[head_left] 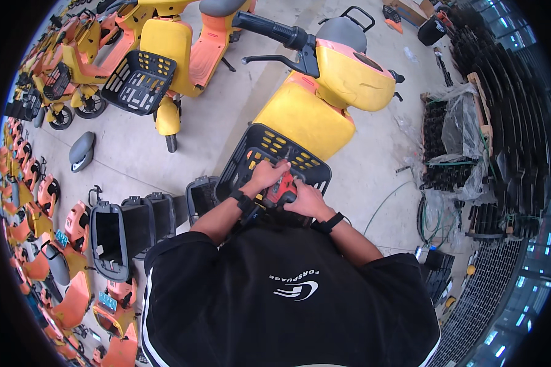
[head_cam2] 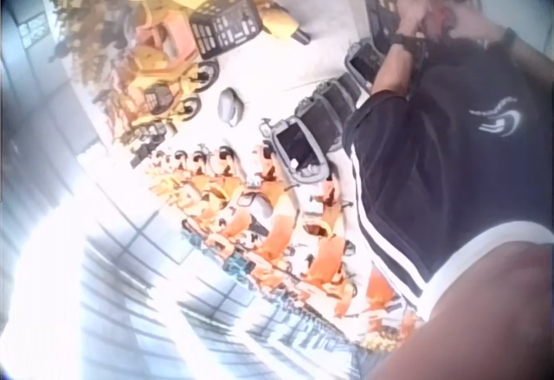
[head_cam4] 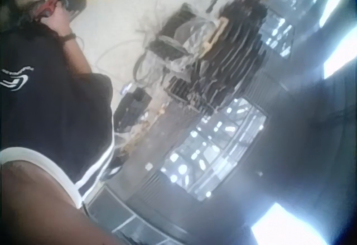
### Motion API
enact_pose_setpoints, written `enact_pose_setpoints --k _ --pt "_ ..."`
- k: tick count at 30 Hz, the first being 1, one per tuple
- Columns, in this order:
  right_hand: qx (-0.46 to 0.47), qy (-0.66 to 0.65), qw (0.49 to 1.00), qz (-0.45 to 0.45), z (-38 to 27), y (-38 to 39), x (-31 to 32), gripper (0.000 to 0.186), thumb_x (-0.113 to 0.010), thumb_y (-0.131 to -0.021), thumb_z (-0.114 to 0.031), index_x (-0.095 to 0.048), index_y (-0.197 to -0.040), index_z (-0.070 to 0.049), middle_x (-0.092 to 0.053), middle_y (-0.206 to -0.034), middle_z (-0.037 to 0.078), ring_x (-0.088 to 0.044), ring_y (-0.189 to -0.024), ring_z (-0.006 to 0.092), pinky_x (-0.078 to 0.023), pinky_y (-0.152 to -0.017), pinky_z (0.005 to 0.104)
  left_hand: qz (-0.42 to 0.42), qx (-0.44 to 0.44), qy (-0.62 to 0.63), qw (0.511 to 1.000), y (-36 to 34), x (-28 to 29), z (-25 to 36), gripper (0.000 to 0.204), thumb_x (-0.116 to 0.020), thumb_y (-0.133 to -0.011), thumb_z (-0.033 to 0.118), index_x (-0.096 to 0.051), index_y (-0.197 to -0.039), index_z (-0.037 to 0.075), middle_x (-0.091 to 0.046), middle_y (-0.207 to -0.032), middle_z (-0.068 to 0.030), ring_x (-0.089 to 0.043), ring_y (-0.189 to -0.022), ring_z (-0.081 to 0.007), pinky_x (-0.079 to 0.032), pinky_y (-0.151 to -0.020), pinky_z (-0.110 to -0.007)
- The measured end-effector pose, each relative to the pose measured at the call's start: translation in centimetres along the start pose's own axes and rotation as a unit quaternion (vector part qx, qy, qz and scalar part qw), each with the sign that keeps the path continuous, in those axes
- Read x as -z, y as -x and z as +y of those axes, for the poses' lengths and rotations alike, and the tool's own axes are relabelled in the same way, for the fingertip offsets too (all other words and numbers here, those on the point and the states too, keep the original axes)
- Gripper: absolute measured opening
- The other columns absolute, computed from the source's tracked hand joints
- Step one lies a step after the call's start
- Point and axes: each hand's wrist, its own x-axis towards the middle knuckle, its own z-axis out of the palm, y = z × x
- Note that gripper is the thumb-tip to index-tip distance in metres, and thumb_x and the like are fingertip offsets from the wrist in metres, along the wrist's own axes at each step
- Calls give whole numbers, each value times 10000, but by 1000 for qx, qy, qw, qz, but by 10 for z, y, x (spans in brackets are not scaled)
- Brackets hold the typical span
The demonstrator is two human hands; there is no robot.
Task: The person uses a power drill to remove and install components on the front of a yellow scooter, including a plastic panel and a basket, while surrounded by many other scooters.
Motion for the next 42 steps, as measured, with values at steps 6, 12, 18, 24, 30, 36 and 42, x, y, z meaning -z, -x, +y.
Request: enact_pose_setpoints --k 6,12,18,24,30,36,42 --pt "49 -28 996 62 5 -5 -3 623 -776 -563 -361 -608 -993 57 -639 -986 238 -623 -919 402 -503 -824 434 10 3 -18 1000 -1 3 9 682 -648 -771 594 -695 -839 -83 -692 -784 -203 -697 -773 -295 -524 -719 -362" --pt "54 -47 995 66 6 -8 -3 554 -782 -545 -341 -625 -900 54 -632 -941 217 -620 -896 395 -501 -812 435 13 -4 -19 1000 -3 3 3 674 -643 -773 592 -696 -853 -75 -690 -819 -219 -694 -808 -301 -522 -727 -368" --pt "37 -95 993 62 9 -10 -16 524 -782 -554 -323 -636 -903 40 -650 -882 209 -640 -842 381 -513 -780 414 0 -6 -61 998 -1 12 15 681 -640 -760 601 -695 -838 -74 -683 -824 -234 -687 -828 -323 -522 -747 -381" --pt "66 -200 974 88 14 -12 -29 471 -786 -585 -283 -652 -924 15 -679 -824 192 -669 -794 336 -524 -759 372 10 -13 -125 992 -8 11 21 709 -649 -728 624 -687 -783 -82 -674 -786 -247 -683 -787 -342 -524 -735 -396" --pt "49 -225 970 74 8 -12 -30 430 -779 -600 -267 -658 -904 12 -681 -795 173 -678 -757 304 -527 -745 364 9 -22 -123 992 -13 13 20 697 -659 -732 614 -682 -749 -83 -669 -751 -242 -682 -752 -336 -522 -703 -400" --pt "54 -223 968 101 12 -13 -39 406 -775 -618 -244 -662 -911 14 -681 -766 164 -684 -716 280 -529 -716 349 -29 -45 -126 991 -20 19 15 673 -641 -778 594 -677 -721 -76 -665 -707 -204 -677 -702 -294 -515 -678 -386" --pt "42 -241 966 90 7 -9 -33 406 -776 -627 -240 -663 -924 13 -681 -773 165 -688 -714 276 -534 -714 348 -19 -32 -24 999 -59 21 11 683 -480 -918 570 -670 -852 -83 -651 -738 -175 -641 -678 -244 -505 -634 -364"
